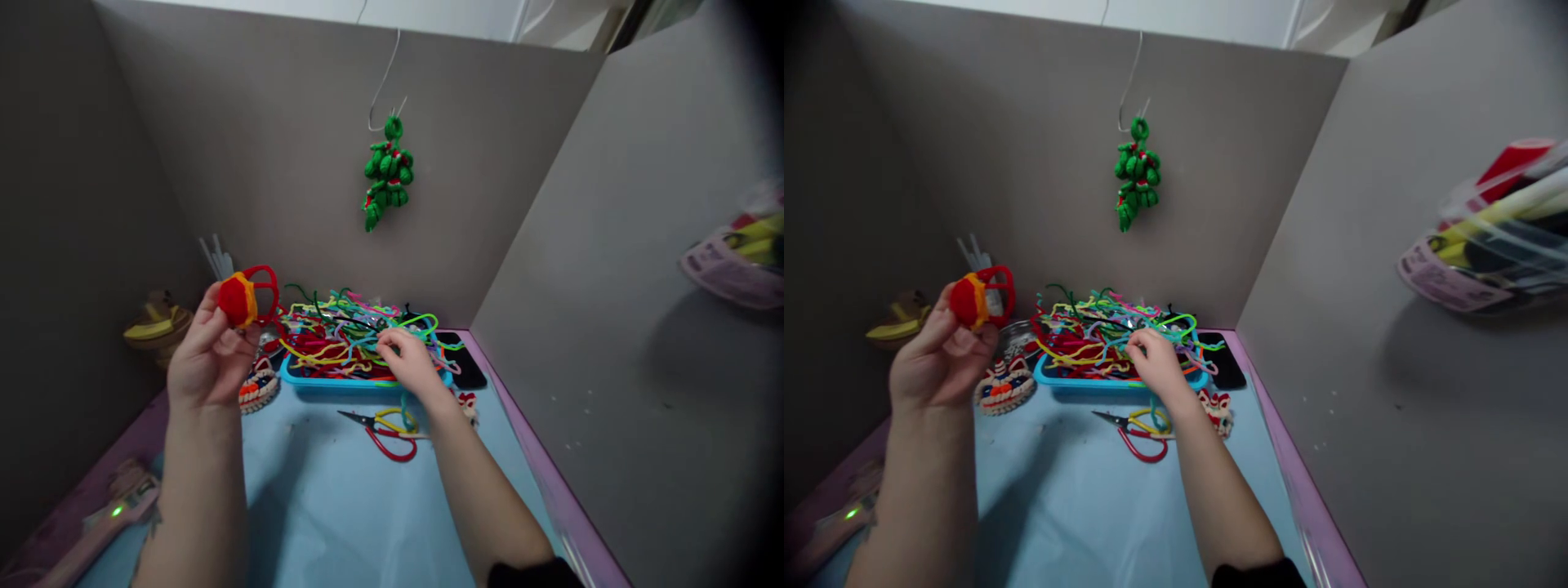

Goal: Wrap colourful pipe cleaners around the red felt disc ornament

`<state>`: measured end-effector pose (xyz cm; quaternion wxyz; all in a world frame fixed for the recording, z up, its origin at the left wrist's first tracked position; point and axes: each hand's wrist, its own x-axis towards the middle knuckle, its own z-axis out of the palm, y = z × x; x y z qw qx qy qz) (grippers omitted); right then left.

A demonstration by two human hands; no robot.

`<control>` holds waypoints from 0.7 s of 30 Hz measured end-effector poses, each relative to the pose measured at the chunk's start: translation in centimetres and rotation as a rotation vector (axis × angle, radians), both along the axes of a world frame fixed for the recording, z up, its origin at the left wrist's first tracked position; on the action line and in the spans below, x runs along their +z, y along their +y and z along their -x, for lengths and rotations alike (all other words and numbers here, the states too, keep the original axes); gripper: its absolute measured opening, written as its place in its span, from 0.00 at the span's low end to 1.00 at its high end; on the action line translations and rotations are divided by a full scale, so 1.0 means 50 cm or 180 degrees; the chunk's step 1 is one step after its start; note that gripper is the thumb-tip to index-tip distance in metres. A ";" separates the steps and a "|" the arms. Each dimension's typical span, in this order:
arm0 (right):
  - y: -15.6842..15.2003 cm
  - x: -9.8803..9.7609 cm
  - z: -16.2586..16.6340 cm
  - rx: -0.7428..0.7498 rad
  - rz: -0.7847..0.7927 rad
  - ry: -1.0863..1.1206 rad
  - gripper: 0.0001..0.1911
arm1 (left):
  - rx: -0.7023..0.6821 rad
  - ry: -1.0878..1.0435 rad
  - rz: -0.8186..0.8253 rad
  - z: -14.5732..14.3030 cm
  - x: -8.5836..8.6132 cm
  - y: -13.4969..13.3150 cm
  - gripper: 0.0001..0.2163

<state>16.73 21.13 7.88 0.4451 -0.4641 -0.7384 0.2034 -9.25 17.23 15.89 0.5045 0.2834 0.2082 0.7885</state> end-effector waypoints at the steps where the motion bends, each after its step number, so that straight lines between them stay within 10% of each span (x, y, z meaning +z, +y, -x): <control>1: 0.003 -0.007 0.007 0.0087 0.0057 -0.0017 0.06 | -0.0020 -0.0016 0.0022 0.002 0.001 0.000 0.11; 8: 0.055 -0.047 0.054 -0.0092 -0.0246 0.0074 0.06 | -0.0257 0.0206 0.0194 -0.016 -0.012 0.005 0.13; 14: 0.182 -0.079 0.076 -0.0264 0.0696 0.0129 0.11 | -0.0595 0.0336 0.0460 -0.028 -0.029 0.013 0.15; 21: 0.174 -0.039 0.066 -0.0304 0.0692 0.0585 0.11 | -0.0658 0.0689 0.0494 -0.025 -0.045 0.019 0.30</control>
